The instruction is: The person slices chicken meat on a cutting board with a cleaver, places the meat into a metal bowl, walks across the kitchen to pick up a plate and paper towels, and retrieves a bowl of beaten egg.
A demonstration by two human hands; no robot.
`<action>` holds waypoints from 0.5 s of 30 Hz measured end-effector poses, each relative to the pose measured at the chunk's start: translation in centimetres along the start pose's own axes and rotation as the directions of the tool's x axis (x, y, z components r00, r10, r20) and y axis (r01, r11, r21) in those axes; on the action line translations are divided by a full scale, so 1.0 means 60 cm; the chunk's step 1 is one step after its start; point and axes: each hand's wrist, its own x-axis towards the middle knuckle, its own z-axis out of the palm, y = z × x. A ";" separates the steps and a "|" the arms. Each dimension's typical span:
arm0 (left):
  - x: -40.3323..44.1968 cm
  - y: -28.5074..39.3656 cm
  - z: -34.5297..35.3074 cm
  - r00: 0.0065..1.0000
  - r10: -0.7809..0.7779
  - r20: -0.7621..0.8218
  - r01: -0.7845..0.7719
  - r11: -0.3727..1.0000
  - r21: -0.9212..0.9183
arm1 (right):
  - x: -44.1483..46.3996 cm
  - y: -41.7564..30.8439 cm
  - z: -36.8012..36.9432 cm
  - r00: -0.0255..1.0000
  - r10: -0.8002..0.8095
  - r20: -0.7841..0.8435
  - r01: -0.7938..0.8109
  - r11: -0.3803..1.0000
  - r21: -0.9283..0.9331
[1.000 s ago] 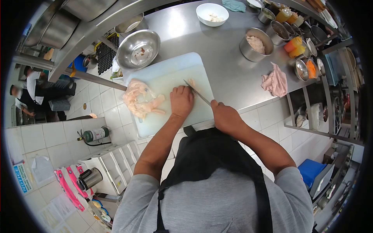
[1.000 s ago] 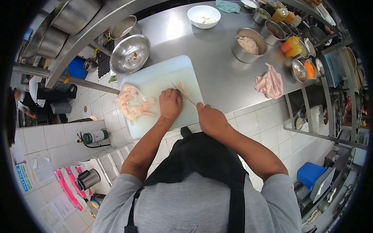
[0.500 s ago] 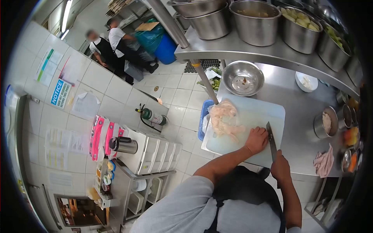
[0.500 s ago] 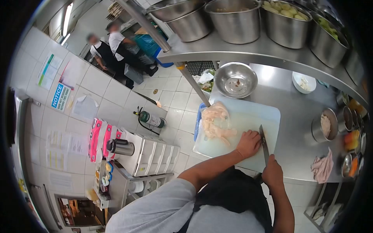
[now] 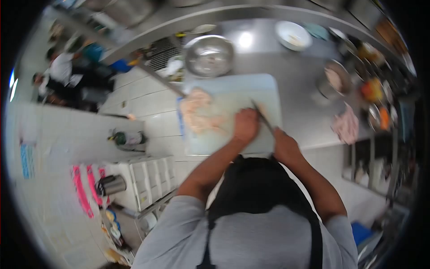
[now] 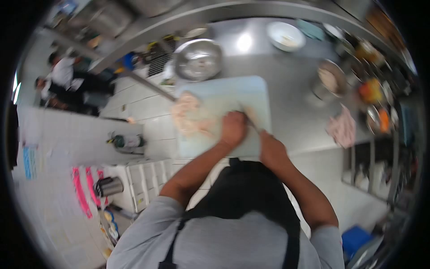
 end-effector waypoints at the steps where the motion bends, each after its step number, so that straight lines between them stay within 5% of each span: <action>1: -0.002 -0.003 0.009 0.998 0.024 -0.059 -0.024 1.000 0.004 | 0.015 -0.007 -0.010 1.000 -0.023 -0.008 0.023 1.000 0.003; 3: 0.000 -0.006 -0.001 0.999 -0.021 0.045 0.020 1.000 0.020 | 0.053 -0.034 -0.037 0.990 0.096 0.102 -0.091 0.995 -0.050; 6: -0.003 0.001 -0.012 0.987 -0.032 -0.160 0.013 0.993 -0.121 | 0.057 -0.039 -0.081 0.975 0.108 0.195 -0.099 0.993 -0.056; 9: -0.001 0.005 -0.016 0.982 -0.047 -0.181 0.022 0.990 -0.139 | 0.032 -0.029 -0.082 0.967 0.115 0.227 -0.105 0.993 -0.053; 15: -0.004 -0.002 -0.014 0.995 0.083 -0.063 -0.088 0.992 -0.090 | 0.040 -0.024 -0.037 0.983 0.128 0.129 -0.134 0.990 0.037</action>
